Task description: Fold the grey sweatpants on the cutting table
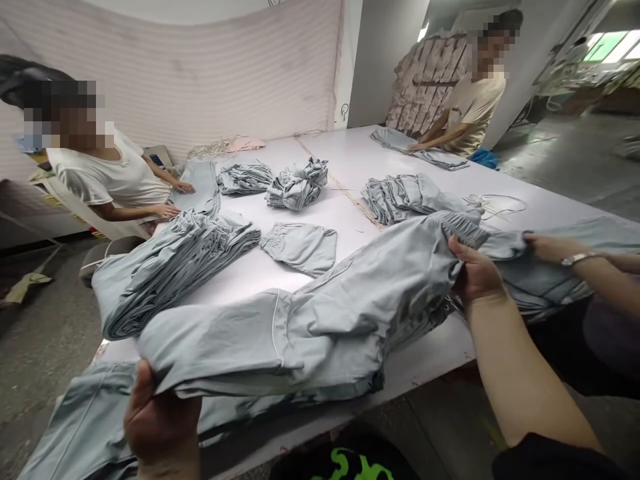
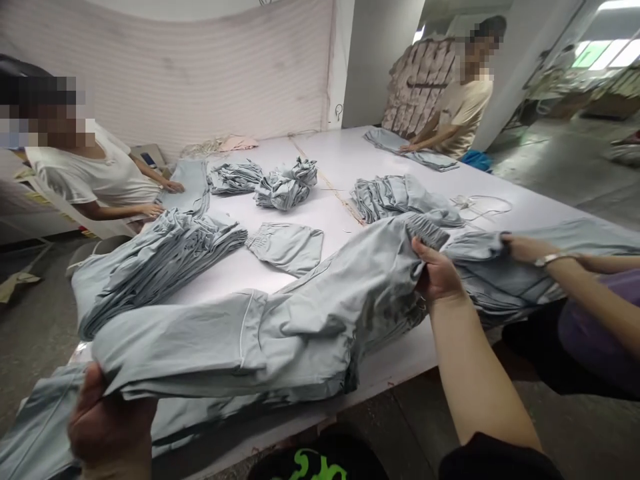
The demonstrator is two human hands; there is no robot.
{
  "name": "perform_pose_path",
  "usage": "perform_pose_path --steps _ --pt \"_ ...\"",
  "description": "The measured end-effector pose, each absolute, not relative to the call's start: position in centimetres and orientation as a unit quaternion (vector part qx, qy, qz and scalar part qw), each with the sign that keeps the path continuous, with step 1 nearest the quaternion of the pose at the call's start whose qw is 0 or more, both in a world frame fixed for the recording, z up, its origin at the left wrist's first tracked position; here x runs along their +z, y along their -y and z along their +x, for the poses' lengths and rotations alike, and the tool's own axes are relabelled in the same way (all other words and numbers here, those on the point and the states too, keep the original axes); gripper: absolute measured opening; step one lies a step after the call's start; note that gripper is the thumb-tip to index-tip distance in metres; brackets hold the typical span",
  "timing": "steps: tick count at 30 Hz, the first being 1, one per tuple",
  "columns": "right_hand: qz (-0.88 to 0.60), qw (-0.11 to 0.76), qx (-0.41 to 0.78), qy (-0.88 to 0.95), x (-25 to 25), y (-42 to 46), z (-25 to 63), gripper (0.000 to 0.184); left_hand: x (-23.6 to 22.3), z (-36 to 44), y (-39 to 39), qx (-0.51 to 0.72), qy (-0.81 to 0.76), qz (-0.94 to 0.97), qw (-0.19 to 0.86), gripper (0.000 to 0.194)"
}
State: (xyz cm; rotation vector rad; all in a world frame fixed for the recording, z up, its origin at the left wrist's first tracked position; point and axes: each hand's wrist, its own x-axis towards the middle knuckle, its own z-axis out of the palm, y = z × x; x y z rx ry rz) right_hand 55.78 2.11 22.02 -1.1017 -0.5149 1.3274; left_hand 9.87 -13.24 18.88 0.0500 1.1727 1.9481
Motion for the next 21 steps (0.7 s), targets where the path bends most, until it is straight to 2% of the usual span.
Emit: perform_pose_path --steps 3,6,9,12,17,21 --pt "-0.532 0.586 0.581 0.191 17.8 -0.9 57.6 0.016 14.4 9.7 15.1 0.725 -0.476 -0.096 0.489 0.039" --pt "-0.545 0.554 0.594 0.209 12.7 0.1 58.6 0.029 11.0 8.7 16.9 0.707 -0.463 -0.154 0.511 0.041" --pt "-0.520 0.532 0.623 0.242 9.2 0.7 58.8 0.042 10.0 7.3 18.2 0.735 -0.468 -0.162 0.464 0.043" --pt "-0.509 0.511 0.646 0.249 7.7 1.0 58.5 0.046 10.2 5.9 18.7 0.747 -0.475 -0.152 0.440 0.041" --pt "-0.502 0.452 0.701 0.231 6.2 2.1 59.3 0.044 9.7 3.8 19.9 0.662 -0.540 -0.169 0.492 0.046" --pt "-0.496 0.436 0.715 0.230 6.7 2.9 62.2 0.040 9.1 0.1 21.0 0.612 -0.588 -0.144 0.510 0.047"
